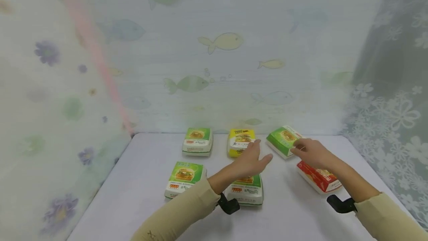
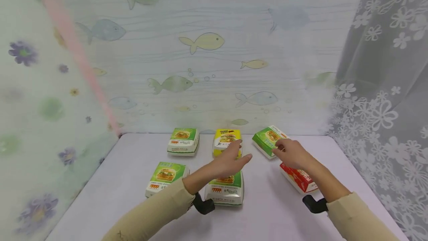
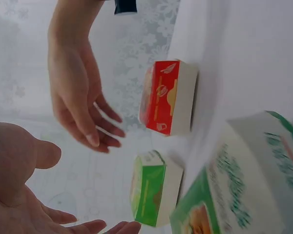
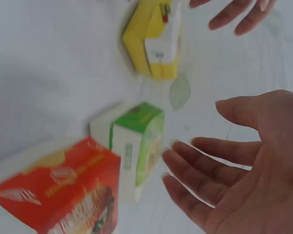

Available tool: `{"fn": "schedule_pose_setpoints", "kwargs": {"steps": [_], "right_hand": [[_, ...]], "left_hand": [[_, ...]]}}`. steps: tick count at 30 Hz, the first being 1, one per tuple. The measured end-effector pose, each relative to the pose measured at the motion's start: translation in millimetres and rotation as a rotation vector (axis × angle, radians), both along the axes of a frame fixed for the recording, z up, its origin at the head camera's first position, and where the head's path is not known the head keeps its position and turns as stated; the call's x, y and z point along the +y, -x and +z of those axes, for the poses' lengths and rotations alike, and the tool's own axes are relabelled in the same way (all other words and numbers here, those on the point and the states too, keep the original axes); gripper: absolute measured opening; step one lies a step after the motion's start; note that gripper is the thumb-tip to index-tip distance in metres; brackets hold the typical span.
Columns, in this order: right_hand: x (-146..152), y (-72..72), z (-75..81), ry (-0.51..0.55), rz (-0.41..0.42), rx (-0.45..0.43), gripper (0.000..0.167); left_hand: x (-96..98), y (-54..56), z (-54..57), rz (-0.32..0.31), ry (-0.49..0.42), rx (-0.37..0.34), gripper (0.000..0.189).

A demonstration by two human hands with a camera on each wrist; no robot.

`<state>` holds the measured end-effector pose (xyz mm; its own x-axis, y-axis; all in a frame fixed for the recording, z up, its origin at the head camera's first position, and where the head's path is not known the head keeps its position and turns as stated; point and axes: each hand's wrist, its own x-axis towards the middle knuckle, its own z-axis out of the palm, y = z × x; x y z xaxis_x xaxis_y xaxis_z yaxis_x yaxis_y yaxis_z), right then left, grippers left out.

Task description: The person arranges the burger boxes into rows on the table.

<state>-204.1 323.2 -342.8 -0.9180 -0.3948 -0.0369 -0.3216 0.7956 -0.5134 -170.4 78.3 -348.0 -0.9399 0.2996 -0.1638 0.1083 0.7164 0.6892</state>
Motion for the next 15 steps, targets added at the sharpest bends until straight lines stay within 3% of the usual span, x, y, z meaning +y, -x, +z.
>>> {"fn": "schedule_pose_setpoints", "kwargs": {"steps": [5, 9, 12, 15], "right_hand": [[13.7, 31.5, 2.7, -0.056, -0.064, 0.042, 0.049], [19.3, 54.7, -1.5, -0.097, -0.110, 0.033, 0.054], [21.2, 68.7, -8.6, -0.108, -0.135, 0.005, 0.056], [22.8, 79.5, -17.1, -0.106, -0.166, -0.055, 0.056]], "left_hand": [[37.2, 23.9, -2.3, 0.031, -0.006, -0.001, 0.079], [64.2, 42.3, -11.4, 0.087, -0.048, 0.000, 0.076], [81.5, 53.8, -22.7, 0.150, -0.112, -0.048, 0.075], [98.6, 65.1, -36.2, 0.258, -0.176, -0.114, 0.078]]}}
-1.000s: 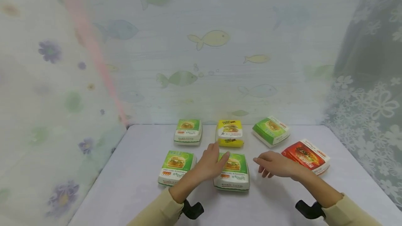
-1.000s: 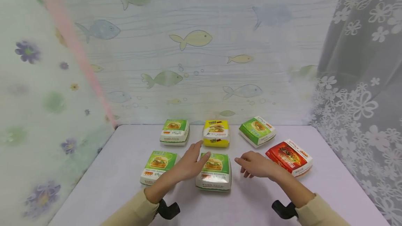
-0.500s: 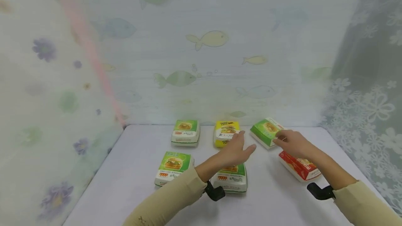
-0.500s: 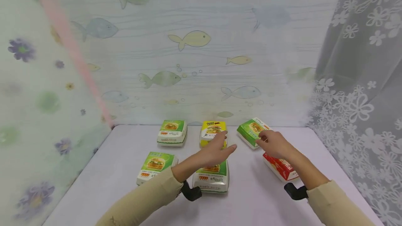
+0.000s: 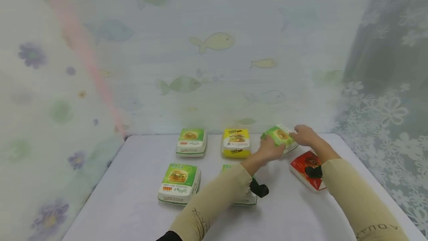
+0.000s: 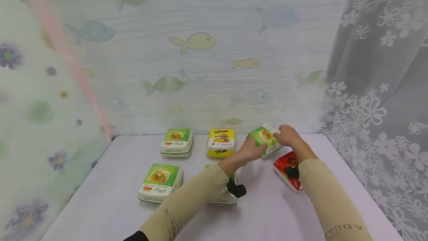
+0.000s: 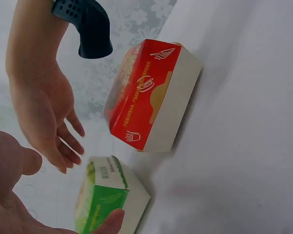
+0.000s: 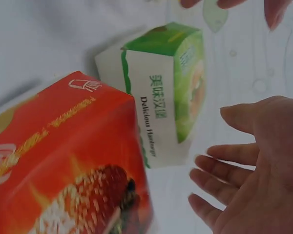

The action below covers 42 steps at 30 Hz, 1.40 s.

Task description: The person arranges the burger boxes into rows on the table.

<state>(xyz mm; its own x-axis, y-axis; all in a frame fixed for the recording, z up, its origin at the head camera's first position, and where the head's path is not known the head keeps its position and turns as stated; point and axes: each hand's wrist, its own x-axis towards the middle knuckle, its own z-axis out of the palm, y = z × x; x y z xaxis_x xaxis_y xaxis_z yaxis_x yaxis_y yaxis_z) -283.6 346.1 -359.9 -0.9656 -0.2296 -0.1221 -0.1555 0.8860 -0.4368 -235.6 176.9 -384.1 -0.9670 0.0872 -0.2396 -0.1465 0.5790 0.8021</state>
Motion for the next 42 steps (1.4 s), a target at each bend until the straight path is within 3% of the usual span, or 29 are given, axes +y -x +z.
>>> {"fn": "schedule_pose_setpoints", "kwargs": {"steps": [7, 12, 20, 26, 31, 37, 39, 42], "right_hand": [[-1.5, 19.8, -19.2, 0.093, -0.109, -0.156, 0.063], [2.5, 31.4, -32.0, 0.083, -0.118, -0.154, 0.059], [0.0, 17.1, -22.9, 0.057, -0.163, -0.163, 0.057], [0.4, 13.1, -20.3, 0.076, -0.175, -0.176, 0.047], [2.0, 13.8, -18.1, 0.093, -0.179, -0.218, 0.052], [-1.9, 11.4, -12.2, 0.056, -0.185, -0.219, 0.072], [-3.2, 13.3, -12.7, 0.070, -0.155, -0.198, 0.076], [-1.7, 18.1, -17.3, 0.100, -0.099, -0.151, 0.076]], "left_hand": [[25.5, 24.3, -25.5, 0.267, -0.103, -0.092, 0.078], [30.6, 29.3, -33.8, 0.360, -0.118, -0.138, 0.073], [28.4, 32.2, -36.1, 0.326, -0.133, -0.114, 0.056], [19.5, 45.4, -36.4, 0.272, -0.078, -0.092, 0.048], [12.5, 53.6, -36.9, 0.259, -0.140, -0.128, 0.049], [11.0, 44.8, -39.1, 0.265, -0.137, -0.192, 0.061], [10.8, 41.0, -40.8, 0.284, -0.135, -0.200, 0.063], [13.2, 35.9, -44.3, 0.321, -0.203, -0.190, 0.061]]}}
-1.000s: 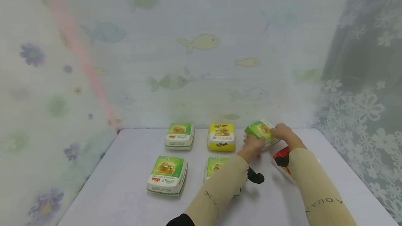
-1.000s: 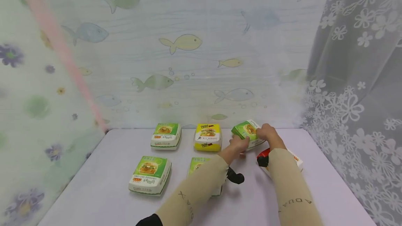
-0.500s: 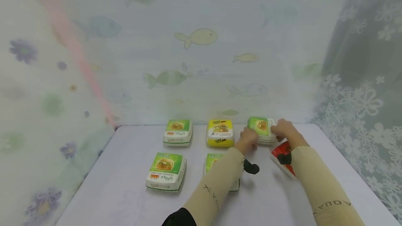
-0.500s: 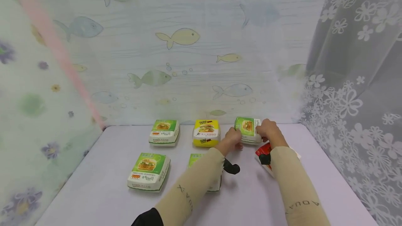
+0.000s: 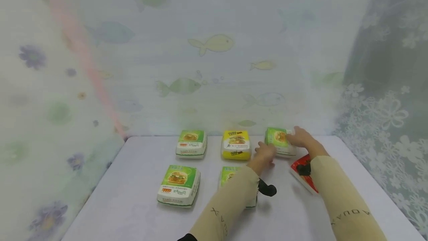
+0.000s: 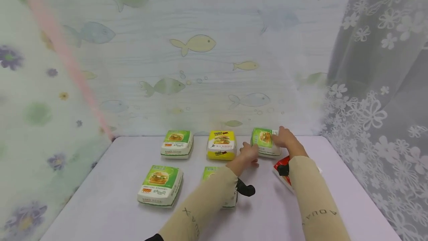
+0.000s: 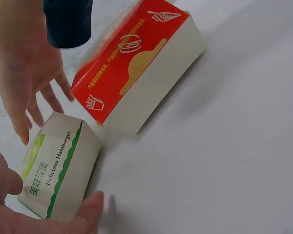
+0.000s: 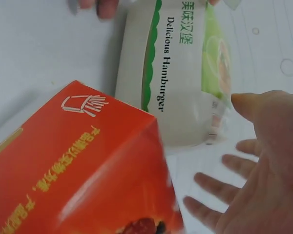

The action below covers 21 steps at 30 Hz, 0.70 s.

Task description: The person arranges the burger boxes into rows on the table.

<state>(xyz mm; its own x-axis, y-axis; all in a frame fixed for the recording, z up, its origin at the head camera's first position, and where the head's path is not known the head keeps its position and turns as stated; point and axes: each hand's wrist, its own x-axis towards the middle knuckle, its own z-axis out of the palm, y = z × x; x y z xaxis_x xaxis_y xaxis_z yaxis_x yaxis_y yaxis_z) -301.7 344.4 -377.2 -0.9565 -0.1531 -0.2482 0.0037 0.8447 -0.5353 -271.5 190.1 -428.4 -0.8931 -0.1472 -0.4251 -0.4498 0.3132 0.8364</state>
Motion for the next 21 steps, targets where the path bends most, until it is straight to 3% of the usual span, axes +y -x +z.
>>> {"fn": "schedule_pose_setpoints", "kwargs": {"steps": [5, 7, 12, 18, 21], "right_hand": [[9.4, -0.2, -8.7, 0.002, 0.021, -0.019, 0.074], [9.8, -2.8, -8.3, -0.009, 0.015, -0.038, 0.073], [5.4, -10.6, 0.6, -0.094, -0.012, 0.009, 0.070], [1.5, -14.2, 7.8, -0.149, -0.078, -0.036, 0.076], [3.0, -12.7, 7.2, -0.161, -0.092, -0.053, 0.079]], "left_hand": [[9.2, -3.6, -7.7, 0.031, -0.155, 0.051, 0.058], [9.6, -2.1, -9.1, 0.012, -0.121, 0.072, 0.057], [3.9, 5.7, -8.6, 0.003, -0.003, 0.126, 0.055], [-2.9, 10.4, -7.1, 0.047, -0.092, 0.119, 0.058], [-2.4, 7.9, -5.4, 0.046, -0.084, 0.091, 0.061]]}}
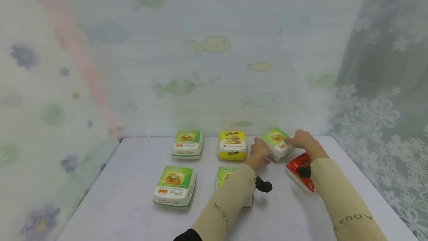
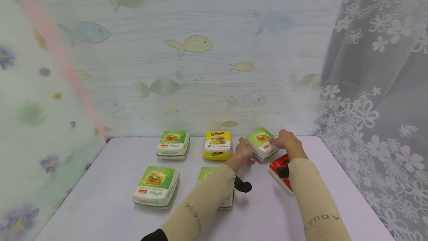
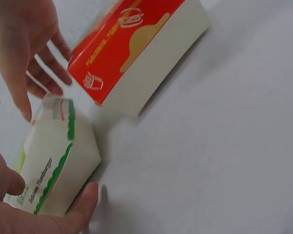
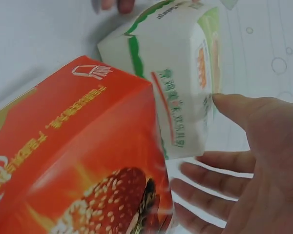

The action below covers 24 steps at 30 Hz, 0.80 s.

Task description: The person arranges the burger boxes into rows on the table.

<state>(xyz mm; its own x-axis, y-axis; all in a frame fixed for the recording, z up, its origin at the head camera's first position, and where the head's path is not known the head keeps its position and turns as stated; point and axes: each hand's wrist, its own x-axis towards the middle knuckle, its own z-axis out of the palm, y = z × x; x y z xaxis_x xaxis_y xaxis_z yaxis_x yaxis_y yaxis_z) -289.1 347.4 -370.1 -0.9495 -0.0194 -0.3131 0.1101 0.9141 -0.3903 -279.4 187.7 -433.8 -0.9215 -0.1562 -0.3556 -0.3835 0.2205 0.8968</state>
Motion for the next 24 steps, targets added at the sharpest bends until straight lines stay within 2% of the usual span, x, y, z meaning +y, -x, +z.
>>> {"fn": "schedule_pose_setpoints", "kwargs": {"steps": [5, 9, 12, 14, 17, 21, 24], "right_hand": [[-3.6, 7.3, -4.9, 0.054, 0.047, 0.039, 0.078], [-2.6, 12.9, -12.7, 0.107, 0.091, 0.058, 0.074], [3.7, 11.5, -18.4, 0.098, 0.099, 0.038, 0.071], [6.0, 10.4, -20.2, 0.082, 0.108, 0.038, 0.070], [4.2, 6.3, -17.2, 0.091, 0.090, 0.038, 0.066], [0.2, 1.2, -8.9, 0.105, 0.069, 0.016, 0.066], [-0.4, -1.8, -4.7, 0.108, 0.067, -0.017, 0.068]], "left_hand": [[2.9, -9.3, 2.7, -0.004, 0.043, -0.038, 0.062], [11.4, -23.4, 4.4, -0.016, -0.044, -0.039, 0.062], [21.2, -35.5, 6.0, -0.036, -0.105, -0.041, 0.061], [24.5, -39.5, 7.8, -0.055, -0.114, -0.038, 0.060], [22.7, -36.1, 10.2, -0.083, -0.048, -0.020, 0.057], [13.3, -20.5, 9.3, -0.119, 0.085, 0.002, 0.055], [8.1, -11.8, 6.5, -0.142, 0.102, -0.001, 0.056]]}}
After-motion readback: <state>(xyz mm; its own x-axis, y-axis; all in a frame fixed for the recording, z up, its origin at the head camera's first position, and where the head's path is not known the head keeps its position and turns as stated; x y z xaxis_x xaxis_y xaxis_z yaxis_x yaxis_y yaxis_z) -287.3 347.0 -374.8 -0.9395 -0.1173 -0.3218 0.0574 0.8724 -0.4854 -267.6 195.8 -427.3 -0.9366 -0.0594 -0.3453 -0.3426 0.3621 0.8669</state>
